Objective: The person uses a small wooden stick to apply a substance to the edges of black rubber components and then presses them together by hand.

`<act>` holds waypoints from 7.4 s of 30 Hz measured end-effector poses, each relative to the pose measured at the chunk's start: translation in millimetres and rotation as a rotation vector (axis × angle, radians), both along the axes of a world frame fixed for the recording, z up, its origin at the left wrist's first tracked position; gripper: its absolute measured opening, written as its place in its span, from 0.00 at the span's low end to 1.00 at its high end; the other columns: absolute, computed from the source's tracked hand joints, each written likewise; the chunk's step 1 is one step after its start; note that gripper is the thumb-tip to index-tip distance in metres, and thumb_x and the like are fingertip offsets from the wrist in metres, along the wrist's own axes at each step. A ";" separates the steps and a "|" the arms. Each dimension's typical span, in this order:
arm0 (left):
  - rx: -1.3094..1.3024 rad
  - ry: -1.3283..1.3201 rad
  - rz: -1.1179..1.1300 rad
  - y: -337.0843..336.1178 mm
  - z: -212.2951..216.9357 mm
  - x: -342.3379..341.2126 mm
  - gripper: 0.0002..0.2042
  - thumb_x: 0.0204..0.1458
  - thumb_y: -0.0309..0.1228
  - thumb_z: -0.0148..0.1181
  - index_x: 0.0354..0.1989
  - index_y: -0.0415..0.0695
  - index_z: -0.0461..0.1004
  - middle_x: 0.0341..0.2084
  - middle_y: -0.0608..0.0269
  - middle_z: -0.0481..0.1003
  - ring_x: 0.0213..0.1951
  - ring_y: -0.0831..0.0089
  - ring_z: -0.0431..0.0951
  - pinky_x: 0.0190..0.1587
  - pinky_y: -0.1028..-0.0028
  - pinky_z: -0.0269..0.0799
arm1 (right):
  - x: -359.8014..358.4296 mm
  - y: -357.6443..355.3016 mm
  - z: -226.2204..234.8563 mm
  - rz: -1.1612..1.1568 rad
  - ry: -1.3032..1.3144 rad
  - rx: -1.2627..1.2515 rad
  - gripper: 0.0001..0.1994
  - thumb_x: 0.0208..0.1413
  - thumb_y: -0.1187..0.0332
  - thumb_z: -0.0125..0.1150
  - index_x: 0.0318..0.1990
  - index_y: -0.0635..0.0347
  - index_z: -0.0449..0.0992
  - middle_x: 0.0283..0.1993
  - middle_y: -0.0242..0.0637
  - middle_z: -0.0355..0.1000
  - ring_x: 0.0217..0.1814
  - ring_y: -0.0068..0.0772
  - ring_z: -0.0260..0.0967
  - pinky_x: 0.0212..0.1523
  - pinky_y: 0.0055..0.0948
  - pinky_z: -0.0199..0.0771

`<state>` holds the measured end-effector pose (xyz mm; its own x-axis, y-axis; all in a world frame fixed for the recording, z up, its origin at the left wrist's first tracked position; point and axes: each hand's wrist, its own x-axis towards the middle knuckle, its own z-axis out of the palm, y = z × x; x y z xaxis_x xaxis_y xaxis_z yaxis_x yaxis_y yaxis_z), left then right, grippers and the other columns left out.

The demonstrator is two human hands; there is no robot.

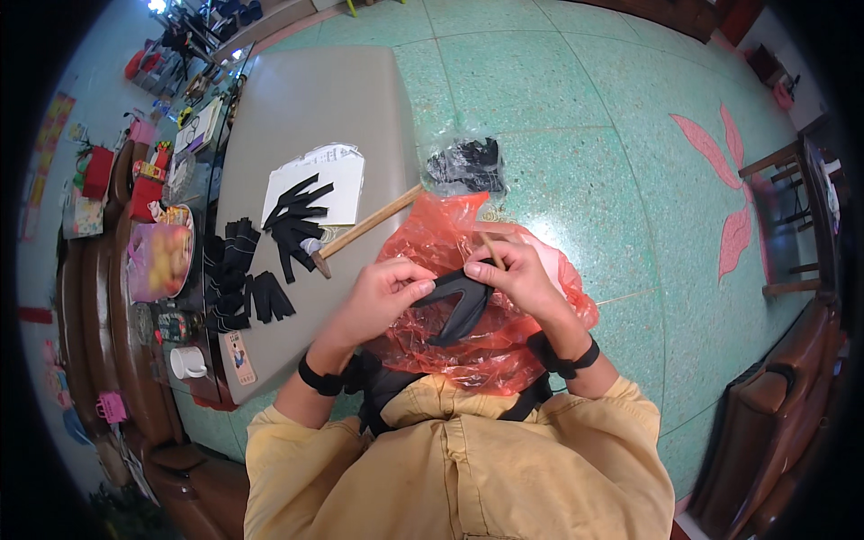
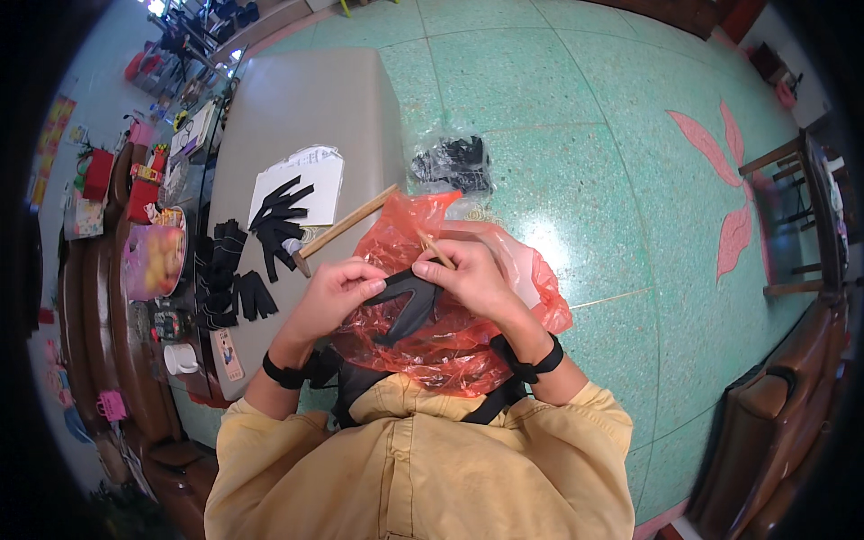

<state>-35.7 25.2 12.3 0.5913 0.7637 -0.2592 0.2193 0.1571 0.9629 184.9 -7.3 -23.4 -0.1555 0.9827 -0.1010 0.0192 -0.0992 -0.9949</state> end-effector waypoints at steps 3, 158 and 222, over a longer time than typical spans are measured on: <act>0.336 0.122 -0.008 -11.8 0.5 2.5 0.04 0.51 0.23 0.57 0.33 0.36 0.73 0.25 0.67 0.70 0.27 0.83 0.69 0.30 0.81 0.66 | 4.1 5.0 -5.8 -0.002 0.096 0.052 0.06 0.50 0.71 0.62 0.32 0.64 0.77 0.24 0.24 0.68 0.28 0.15 0.62 0.29 0.19 0.61; 0.924 0.100 0.034 -34.0 -2.0 18.1 0.08 0.44 0.19 0.59 0.34 0.34 0.73 0.29 0.53 0.73 0.32 0.58 0.74 0.34 0.68 0.71 | -0.6 -61.9 26.2 -0.166 -0.309 0.359 0.03 0.48 0.78 0.61 0.27 0.66 0.72 0.37 0.42 0.74 0.33 0.30 0.73 0.30 0.24 0.70; 0.314 0.126 -0.468 19.8 21.3 23.9 0.06 0.46 0.29 0.63 0.29 0.38 0.76 0.23 0.63 0.76 0.28 0.78 0.75 0.32 0.77 0.69 | 13.1 -52.5 31.6 0.152 -0.221 0.138 0.06 0.51 0.72 0.60 0.33 0.67 0.74 0.21 0.33 0.68 0.25 0.17 0.61 0.26 0.21 0.63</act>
